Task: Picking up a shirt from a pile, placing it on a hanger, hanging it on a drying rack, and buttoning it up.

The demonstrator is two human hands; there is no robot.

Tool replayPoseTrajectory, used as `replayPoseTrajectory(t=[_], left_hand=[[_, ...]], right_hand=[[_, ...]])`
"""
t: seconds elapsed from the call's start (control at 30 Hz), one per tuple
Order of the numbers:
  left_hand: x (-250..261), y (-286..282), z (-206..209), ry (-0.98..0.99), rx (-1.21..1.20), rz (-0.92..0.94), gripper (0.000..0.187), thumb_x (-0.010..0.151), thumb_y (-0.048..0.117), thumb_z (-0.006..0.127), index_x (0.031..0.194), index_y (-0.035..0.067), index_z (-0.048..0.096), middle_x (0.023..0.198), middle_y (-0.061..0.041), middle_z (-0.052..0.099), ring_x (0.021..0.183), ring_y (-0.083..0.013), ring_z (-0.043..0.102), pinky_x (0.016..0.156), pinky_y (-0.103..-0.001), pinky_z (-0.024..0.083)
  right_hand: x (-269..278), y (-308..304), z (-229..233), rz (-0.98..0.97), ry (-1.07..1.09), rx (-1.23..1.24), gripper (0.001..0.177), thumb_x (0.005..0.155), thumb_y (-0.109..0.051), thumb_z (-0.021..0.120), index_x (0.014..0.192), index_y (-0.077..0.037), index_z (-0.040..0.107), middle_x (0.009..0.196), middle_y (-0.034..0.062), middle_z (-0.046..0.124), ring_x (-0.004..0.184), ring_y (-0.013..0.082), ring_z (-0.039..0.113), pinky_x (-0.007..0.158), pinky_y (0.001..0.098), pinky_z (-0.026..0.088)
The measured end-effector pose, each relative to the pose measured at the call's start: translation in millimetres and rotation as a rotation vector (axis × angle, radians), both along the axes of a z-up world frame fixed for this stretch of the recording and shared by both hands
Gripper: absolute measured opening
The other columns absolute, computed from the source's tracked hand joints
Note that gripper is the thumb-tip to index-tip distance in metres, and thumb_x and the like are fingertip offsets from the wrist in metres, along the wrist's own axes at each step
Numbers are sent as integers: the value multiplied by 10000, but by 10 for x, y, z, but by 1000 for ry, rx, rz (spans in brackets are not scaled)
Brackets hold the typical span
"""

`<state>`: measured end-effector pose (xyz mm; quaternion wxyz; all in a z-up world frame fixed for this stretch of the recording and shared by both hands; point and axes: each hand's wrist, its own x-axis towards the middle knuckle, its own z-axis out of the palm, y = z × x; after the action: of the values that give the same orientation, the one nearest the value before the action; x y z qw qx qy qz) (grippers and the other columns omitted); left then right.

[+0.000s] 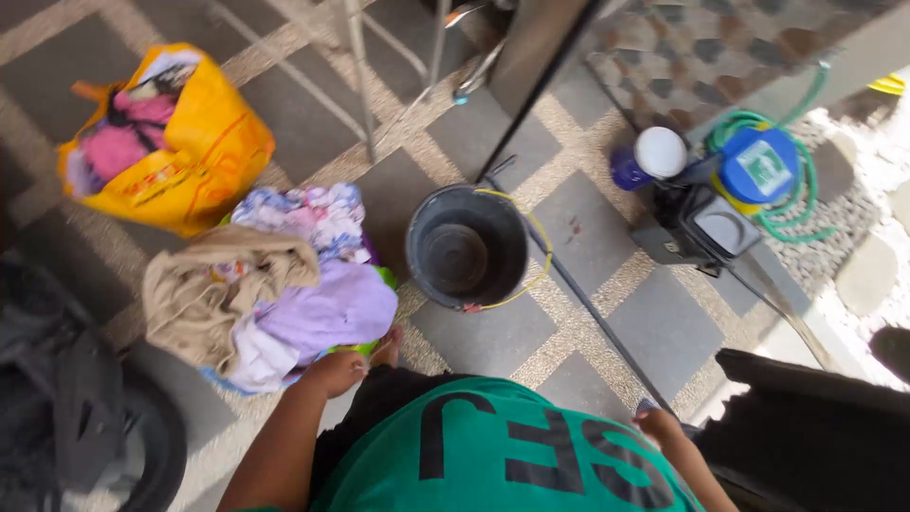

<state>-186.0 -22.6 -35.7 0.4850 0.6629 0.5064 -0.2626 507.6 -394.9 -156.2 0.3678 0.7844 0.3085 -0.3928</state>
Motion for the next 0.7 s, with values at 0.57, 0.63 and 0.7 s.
replayPoseTrajectory(t=[0.57,0.63,0.7], left_hand=[[-2428,-1635,-1031,52,-28,896,384,930,461,638,1226,240,743,1308,4,740,1204,-202,693,1039,-359,511],[-1922,-1799,-1250,-100,9,912,348,900,444,696,1163,234,783,1299,22,728,1199,-173,682,1051,-330,507],[-1402,-1988,-1378,-212,-82,932,437,805,479,754,1195,282,763,1260,55,739,1169,-110,722,1042,-270,509]], right_hand=[[-4408,4680,174,1097,676,373,376,970,-270,566,1317,-149,647,1456,149,548,1319,372,531,1050,504,480],[-4775,4834,133,772,695,326,465,999,-361,544,1431,-188,562,1496,166,486,1335,349,541,1111,475,426],[-5141,4993,182,676,646,135,563,1034,-298,544,1552,-137,396,1602,127,344,1422,341,455,1111,481,446]])
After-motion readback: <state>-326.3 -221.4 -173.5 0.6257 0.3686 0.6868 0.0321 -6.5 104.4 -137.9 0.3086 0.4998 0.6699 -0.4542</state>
